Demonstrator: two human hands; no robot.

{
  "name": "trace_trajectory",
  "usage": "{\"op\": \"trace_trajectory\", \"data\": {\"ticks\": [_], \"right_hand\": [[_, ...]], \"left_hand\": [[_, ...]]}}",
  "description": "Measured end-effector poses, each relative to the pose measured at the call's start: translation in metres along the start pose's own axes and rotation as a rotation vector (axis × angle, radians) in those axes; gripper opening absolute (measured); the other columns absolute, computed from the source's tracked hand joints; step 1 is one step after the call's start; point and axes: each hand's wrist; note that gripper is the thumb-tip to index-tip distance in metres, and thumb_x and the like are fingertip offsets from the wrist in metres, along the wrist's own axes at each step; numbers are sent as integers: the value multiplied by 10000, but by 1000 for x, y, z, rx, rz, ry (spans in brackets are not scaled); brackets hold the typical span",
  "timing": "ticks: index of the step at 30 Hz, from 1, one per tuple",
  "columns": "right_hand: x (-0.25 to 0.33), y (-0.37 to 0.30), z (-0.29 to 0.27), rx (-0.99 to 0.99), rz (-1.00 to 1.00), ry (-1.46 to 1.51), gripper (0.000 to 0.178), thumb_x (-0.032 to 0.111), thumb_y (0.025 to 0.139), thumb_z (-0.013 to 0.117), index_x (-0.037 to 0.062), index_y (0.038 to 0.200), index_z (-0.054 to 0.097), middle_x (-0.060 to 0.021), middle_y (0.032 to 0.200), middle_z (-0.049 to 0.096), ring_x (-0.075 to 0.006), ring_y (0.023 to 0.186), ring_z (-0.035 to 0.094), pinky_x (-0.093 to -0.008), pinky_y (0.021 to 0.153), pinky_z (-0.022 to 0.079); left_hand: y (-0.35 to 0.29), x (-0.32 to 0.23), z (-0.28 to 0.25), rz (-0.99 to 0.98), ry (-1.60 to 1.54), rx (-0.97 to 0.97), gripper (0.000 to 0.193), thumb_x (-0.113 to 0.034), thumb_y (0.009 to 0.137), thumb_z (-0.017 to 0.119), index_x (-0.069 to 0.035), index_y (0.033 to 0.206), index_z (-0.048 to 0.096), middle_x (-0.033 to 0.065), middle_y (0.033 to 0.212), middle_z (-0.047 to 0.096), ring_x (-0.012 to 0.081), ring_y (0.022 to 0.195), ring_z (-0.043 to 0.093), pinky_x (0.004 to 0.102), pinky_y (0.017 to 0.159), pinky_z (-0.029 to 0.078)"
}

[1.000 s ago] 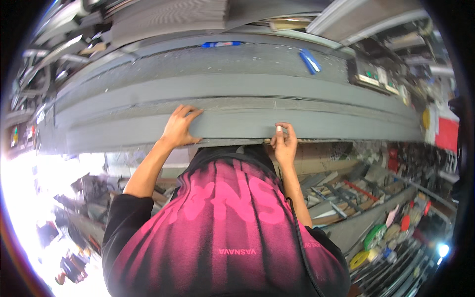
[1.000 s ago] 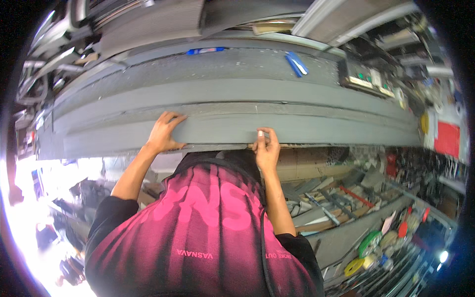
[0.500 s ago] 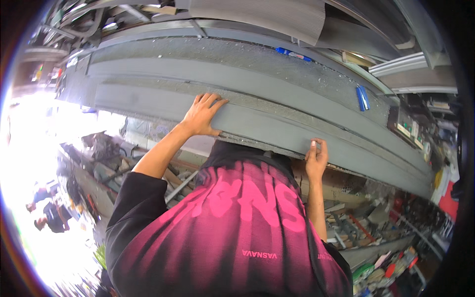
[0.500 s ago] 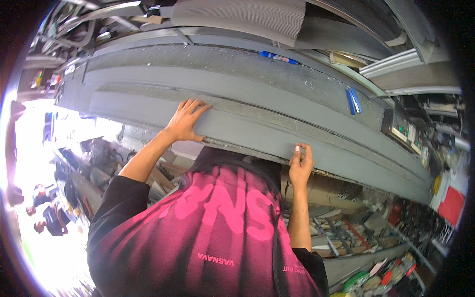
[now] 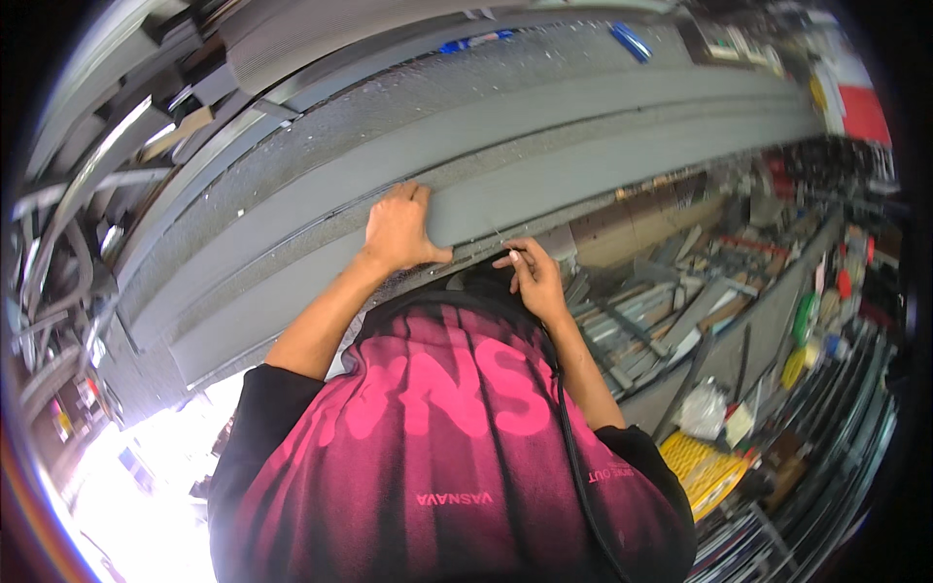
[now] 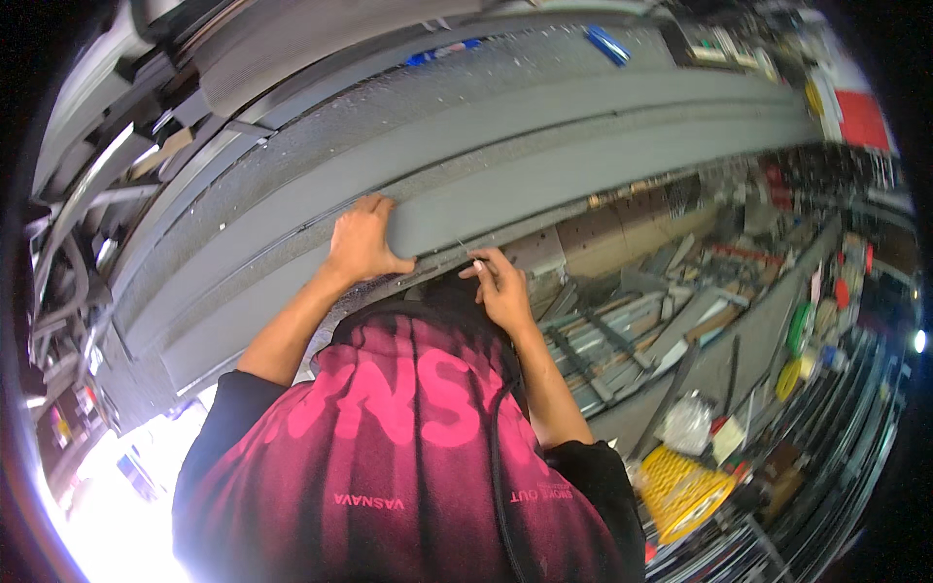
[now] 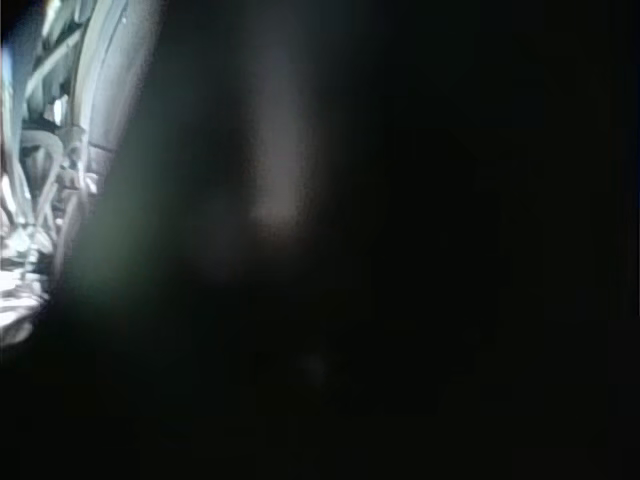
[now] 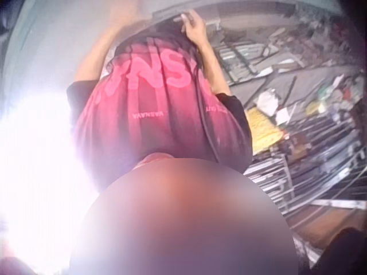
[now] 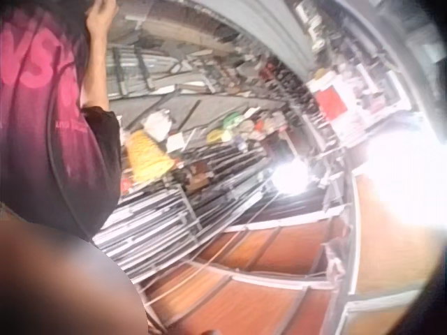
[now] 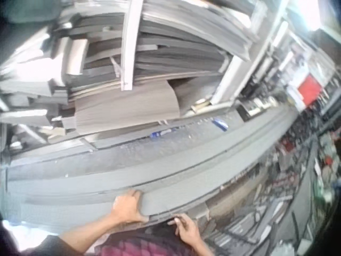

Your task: The person aligns and fastens small metal clips onto a long gray window frame on a workbench. They repeatedly pick up clips, position them along the frame, and press them into place. The person also retrieves additional clips from a yellow basket and continues attaching them along the frame.

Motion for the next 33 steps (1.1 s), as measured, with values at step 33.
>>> {"op": "trace_trajectory", "data": {"ticks": [33], "right_hand": [[7,-63,40,-7,46,-91,122,149,1166,536,71,1199,624,-139,638,671,-372,638,723,-502,678,549]], "left_hand": [[9,-7,-1,84,155,26,950,-536,596,987,46,1297,716,246,1248,755,435,1155,748,519,1017,609]]}}
Point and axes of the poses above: each hand's wrist, its own y-axis towards the middle knuckle, its own z-axis out of the palm, x = y × z
